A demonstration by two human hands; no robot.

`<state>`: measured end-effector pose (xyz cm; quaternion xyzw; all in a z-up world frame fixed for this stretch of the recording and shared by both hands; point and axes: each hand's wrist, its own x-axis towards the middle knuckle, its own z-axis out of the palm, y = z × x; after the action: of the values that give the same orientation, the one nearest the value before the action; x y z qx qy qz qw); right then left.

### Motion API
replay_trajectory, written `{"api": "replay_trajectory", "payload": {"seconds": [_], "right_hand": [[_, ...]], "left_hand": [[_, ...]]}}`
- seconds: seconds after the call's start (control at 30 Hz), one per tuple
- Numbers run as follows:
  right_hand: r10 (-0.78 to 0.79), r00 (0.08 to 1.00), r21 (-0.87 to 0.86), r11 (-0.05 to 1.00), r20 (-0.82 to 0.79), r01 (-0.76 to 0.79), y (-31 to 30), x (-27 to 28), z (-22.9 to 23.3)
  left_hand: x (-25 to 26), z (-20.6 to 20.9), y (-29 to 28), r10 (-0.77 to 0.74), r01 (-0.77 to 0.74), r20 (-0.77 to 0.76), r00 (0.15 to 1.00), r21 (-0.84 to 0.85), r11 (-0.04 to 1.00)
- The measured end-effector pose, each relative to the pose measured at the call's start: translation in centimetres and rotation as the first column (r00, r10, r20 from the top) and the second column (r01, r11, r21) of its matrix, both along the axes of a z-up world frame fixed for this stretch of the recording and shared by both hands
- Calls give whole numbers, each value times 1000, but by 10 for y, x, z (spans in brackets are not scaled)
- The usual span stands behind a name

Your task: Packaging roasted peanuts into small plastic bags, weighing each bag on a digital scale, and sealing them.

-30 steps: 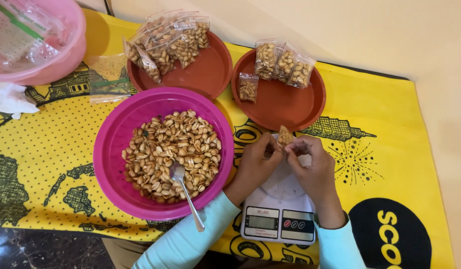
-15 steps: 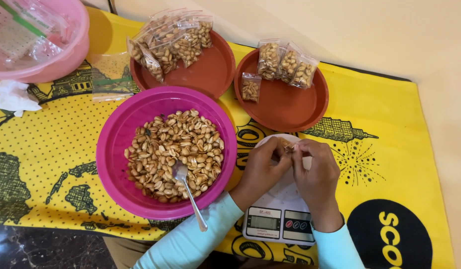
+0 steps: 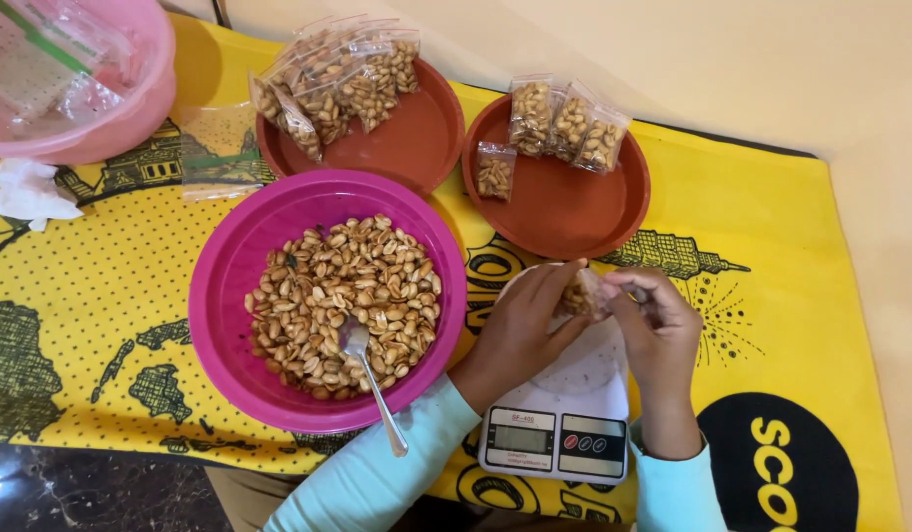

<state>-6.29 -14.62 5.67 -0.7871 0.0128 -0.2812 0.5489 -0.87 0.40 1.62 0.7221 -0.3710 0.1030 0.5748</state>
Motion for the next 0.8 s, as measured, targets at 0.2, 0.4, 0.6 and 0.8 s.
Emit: {"api": "replay_trajectory", "payload": {"seconds": [0.2, 0.4, 0.6, 0.8], "right_hand": [[136, 991, 66, 989, -15, -135, -12, 4, -4], [208, 971, -79, 973, -115, -217, -24, 3, -3], [335, 923, -110, 927, -190, -359, -40, 2, -4], [276, 949, -154, 942, -154, -299, -41, 4, -9]], "left_hand": [[-1, 10, 1, 37, -38, -19, 999, -69, 997], [4, -6, -3, 9, -21, -96, 995, -133, 991], [4, 2, 1, -33, -3, -191, 981, -188, 982], [5, 6, 2, -98, 58, -222, 970, -180, 982]]}}
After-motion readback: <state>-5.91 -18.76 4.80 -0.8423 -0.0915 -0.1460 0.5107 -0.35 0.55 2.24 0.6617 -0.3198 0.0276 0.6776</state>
